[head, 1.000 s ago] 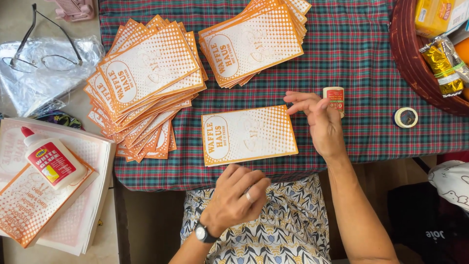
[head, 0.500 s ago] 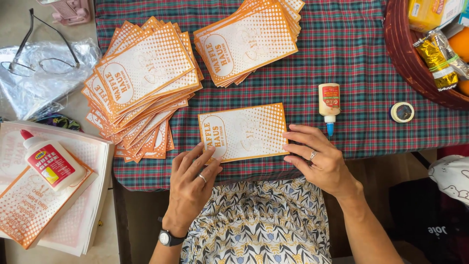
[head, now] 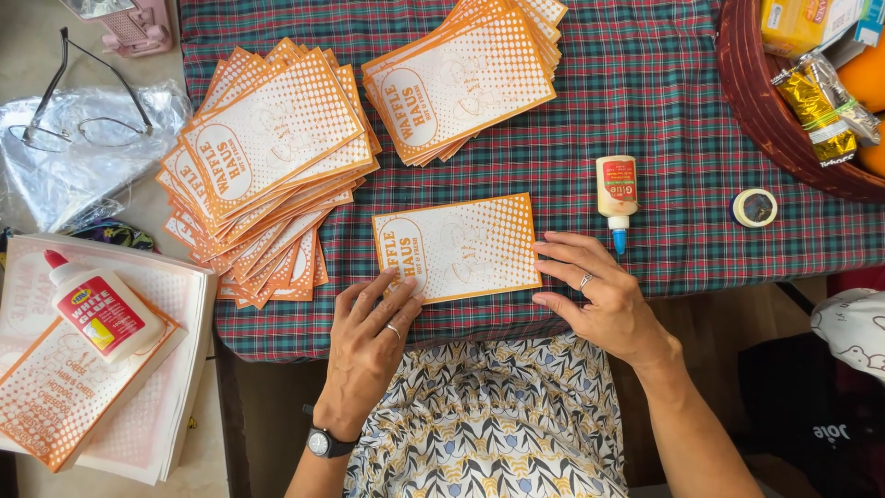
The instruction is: Applying glue to paper bag templates and folding them into finished bags on a workspace.
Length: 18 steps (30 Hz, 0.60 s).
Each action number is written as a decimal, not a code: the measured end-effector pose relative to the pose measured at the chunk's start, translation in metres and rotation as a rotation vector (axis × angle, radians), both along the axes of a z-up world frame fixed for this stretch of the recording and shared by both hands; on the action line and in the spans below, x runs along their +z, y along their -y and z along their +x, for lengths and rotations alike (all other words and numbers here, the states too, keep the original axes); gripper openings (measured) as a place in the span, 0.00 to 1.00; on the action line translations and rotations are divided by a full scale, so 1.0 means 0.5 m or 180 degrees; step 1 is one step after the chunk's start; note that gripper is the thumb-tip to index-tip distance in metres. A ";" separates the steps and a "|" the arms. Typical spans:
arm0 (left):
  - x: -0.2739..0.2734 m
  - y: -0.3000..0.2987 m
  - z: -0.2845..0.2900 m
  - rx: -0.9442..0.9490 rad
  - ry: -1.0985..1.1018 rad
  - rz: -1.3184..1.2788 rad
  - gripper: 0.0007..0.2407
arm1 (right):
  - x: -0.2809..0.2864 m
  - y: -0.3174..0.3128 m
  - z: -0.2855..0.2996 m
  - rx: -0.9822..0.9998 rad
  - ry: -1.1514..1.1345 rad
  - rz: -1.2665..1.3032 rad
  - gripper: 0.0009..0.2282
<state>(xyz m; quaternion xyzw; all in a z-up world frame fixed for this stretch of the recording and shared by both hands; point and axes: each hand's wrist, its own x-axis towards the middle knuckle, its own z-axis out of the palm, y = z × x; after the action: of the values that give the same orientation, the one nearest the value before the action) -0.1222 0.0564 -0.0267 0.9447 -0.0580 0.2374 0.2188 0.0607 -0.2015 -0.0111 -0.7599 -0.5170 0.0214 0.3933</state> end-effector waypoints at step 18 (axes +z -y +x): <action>-0.011 0.010 0.011 -0.0098 -0.0114 0.0016 0.13 | -0.002 -0.002 0.001 -0.0041 -0.0008 0.0003 0.15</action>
<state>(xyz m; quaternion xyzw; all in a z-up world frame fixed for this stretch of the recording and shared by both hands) -0.1168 0.0516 -0.0320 0.9483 -0.0692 0.2170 0.2211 0.0610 -0.2003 -0.0120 -0.7630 -0.5117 0.0196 0.3944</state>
